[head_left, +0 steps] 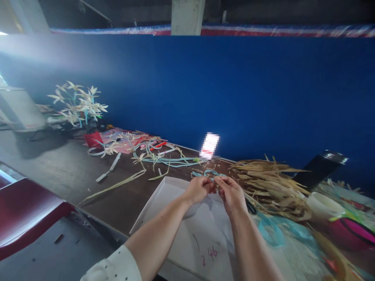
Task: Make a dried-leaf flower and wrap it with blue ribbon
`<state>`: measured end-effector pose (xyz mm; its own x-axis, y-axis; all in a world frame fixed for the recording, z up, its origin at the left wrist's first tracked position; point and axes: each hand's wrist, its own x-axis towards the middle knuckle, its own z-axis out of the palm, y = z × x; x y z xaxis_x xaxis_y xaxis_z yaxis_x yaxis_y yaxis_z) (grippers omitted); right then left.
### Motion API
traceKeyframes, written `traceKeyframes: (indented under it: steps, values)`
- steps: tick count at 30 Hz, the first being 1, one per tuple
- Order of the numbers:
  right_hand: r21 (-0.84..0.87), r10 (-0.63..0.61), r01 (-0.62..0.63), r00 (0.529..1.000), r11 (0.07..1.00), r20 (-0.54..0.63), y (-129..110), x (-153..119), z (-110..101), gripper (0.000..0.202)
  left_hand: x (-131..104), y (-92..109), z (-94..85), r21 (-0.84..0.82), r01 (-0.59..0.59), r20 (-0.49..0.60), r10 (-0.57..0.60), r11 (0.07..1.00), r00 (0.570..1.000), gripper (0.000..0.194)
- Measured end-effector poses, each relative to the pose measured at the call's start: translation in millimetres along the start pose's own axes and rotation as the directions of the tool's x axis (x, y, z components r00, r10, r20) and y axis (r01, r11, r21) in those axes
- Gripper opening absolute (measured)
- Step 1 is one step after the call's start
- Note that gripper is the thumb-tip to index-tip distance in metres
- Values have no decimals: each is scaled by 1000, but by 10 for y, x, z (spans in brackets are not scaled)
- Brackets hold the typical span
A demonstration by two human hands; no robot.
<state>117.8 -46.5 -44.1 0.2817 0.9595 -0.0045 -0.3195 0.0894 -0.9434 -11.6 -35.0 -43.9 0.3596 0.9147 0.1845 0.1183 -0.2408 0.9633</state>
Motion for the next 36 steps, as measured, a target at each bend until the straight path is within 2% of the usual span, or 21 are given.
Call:
traceKeyframes:
  steps: [4, 8, 12, 15, 20, 24, 27, 30, 36]
  values:
    - [26, 84, -84, 996, 996, 17, -32, -20, -8, 37, 23, -55, 21, 17, 5, -24, -5, 1000, 1000, 25]
    - [203, 178, -187, 982, 961, 60, -81, 6, -83, 46, 38, -41, 27, -63, 30, -57, -33, 998, 998, 24]
    - [412, 189, -222, 975, 884, 120, -81, 52, -141, 35, 47, 27, -24, -95, 33, -163, -48, 995, 985, 26]
    - [495, 206, -258, 966, 829, 159, -49, 53, -136, 28, 47, 84, -75, -76, 46, -224, -62, 996, 973, 28]
    - [481, 259, -313, 949, 819, 178, 20, 38, -105, 26, 44, 102, -128, -71, 67, -235, -82, 995, 968, 30]
    - [431, 220, -285, 956, 856, 194, 13, 36, -89, 20, 37, 48, -135, -45, 74, -236, -82, 996, 968, 31]
    - [502, 188, -285, 953, 816, 236, -22, 38, -87, 21, 16, 28, -107, -12, 52, -211, -53, 999, 976, 29]
    - [552, 208, -303, 951, 777, 229, -38, 46, -87, 26, -18, 42, -73, 33, 28, -161, -22, 999, 987, 27]
    - [394, 177, -235, 968, 888, 177, -2, 64, -62, 29, -55, 62, -69, 104, -58, -121, 70, 993, 990, 27]
